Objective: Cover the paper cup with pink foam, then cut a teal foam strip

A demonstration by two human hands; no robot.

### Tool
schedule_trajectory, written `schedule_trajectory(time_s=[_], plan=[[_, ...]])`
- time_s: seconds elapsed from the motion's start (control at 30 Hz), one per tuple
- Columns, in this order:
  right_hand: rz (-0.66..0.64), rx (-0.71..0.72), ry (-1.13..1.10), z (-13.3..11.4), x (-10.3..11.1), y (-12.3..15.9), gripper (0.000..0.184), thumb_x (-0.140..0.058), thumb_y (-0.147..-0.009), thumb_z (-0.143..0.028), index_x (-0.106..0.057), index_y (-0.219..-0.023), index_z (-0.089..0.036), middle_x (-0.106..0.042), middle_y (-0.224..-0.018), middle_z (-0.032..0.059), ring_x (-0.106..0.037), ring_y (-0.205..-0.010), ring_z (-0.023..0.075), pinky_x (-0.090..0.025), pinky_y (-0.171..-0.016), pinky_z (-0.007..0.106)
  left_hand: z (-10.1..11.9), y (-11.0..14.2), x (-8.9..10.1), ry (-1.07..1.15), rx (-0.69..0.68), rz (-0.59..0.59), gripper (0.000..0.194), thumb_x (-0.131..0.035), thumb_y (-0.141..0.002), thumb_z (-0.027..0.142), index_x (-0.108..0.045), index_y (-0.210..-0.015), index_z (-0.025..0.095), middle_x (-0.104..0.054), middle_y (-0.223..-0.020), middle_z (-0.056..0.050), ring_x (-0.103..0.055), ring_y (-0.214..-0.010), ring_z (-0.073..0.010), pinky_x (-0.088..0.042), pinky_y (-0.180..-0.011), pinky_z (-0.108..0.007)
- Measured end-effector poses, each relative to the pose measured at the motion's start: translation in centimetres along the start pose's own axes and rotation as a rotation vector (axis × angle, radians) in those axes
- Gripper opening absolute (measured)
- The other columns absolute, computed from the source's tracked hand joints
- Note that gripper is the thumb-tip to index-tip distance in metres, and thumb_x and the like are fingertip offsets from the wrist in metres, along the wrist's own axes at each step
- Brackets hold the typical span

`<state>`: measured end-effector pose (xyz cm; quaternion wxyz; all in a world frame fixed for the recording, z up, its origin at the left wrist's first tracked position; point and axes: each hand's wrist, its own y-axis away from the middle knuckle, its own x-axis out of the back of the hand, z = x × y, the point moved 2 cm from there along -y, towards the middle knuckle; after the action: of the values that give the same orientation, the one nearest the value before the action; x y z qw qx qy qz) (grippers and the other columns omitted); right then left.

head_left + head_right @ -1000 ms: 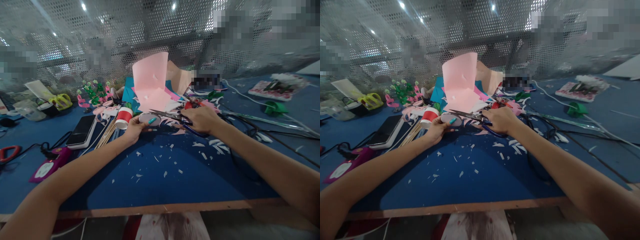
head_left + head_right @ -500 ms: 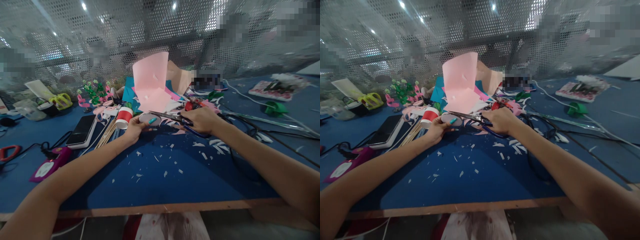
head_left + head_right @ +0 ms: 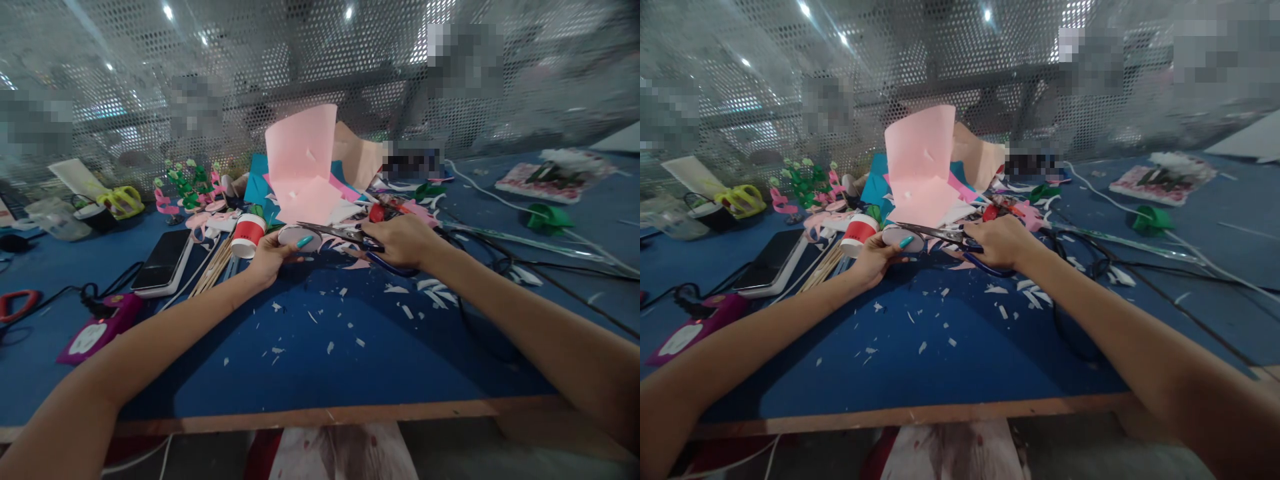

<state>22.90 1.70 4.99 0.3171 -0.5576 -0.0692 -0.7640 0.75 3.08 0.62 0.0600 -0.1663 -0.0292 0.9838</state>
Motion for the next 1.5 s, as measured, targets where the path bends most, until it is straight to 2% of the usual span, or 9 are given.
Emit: schedule_trajectory(time_s=[0.13,0.37,0.53,0.93,1.27,1.5], plan=[[-0.013,-0.018,0.017,0.19,0.07,-0.01,0.053,-0.029,-0.083,-0.056,-0.061,-0.094,-0.014,-0.066,-0.070,0.0137,-0.057,-0.060,0.0235,-0.021,-0.049,0.030,0.00,0.05,-0.06,-0.005,-0.004,0.009,0.037,-0.082,-0.040,0.022,-0.064,-0.071,0.014,-0.066,-0.067,0.002,-0.060,-0.063,-0.0130,-0.051,-0.050,-0.023],[0.048,0.015,-0.010,0.50,0.11,0.07,0.054,-0.029,-0.082,-0.057,-0.061,-0.095,-0.017,-0.067,-0.072,0.0118,-0.057,-0.059,0.0213,-0.021,-0.048,0.029,0.00,0.08,-0.14,-0.049,-0.016,-0.022,0.033,-0.081,-0.044,0.022,-0.064,-0.071,0.014,-0.066,-0.066,0.001,-0.061,-0.060,-0.0137,-0.053,-0.048,-0.024],[0.011,0.003,-0.020,0.27,0.26,0.14,0.060,-0.026,-0.083,-0.060,-0.061,-0.099,-0.014,-0.068,-0.075,0.0141,-0.058,-0.062,0.0220,-0.021,-0.050,0.028,-0.06,-0.01,-0.11,-0.050,-0.024,-0.024,0.037,-0.081,-0.043,0.025,-0.064,-0.074,0.014,-0.067,-0.067,0.001,-0.061,-0.061,-0.0138,-0.052,-0.049,-0.024],[0.040,0.032,-0.006,0.62,-0.07,0.20,0.053,-0.028,-0.084,-0.055,-0.060,-0.096,-0.014,-0.069,-0.077,0.0147,-0.058,-0.062,0.0225,-0.021,-0.050,0.029,-0.02,0.16,-0.25,-0.071,-0.020,-0.033,0.032,-0.079,-0.047,0.021,-0.065,-0.074,0.014,-0.066,-0.069,0.000,-0.061,-0.061,-0.0132,-0.052,-0.048,-0.022],[-0.136,0.008,-0.005,0.66,0.65,0.07,0.046,-0.037,-0.081,-0.048,-0.060,-0.103,-0.014,-0.069,-0.086,0.0157,-0.062,-0.071,0.0268,-0.019,-0.052,0.029,0.11,0.30,-0.32,-0.090,-0.012,-0.033,0.032,-0.080,-0.045,0.020,-0.064,-0.072,0.015,-0.066,-0.068,0.000,-0.059,-0.059,-0.0126,-0.051,-0.045,-0.021],[-0.055,0.015,0.036,0.82,0.27,0.18,0.045,-0.033,-0.082,-0.049,-0.061,-0.094,-0.015,-0.069,-0.076,0.0148,-0.061,-0.063,0.0247,-0.019,-0.051,0.029,-0.01,0.23,-0.30,-0.095,-0.028,-0.044,0.030,-0.076,-0.051,0.017,-0.063,-0.078,0.015,-0.065,-0.071,0.000,-0.061,-0.062,-0.0139,-0.051,-0.046,-0.022]])
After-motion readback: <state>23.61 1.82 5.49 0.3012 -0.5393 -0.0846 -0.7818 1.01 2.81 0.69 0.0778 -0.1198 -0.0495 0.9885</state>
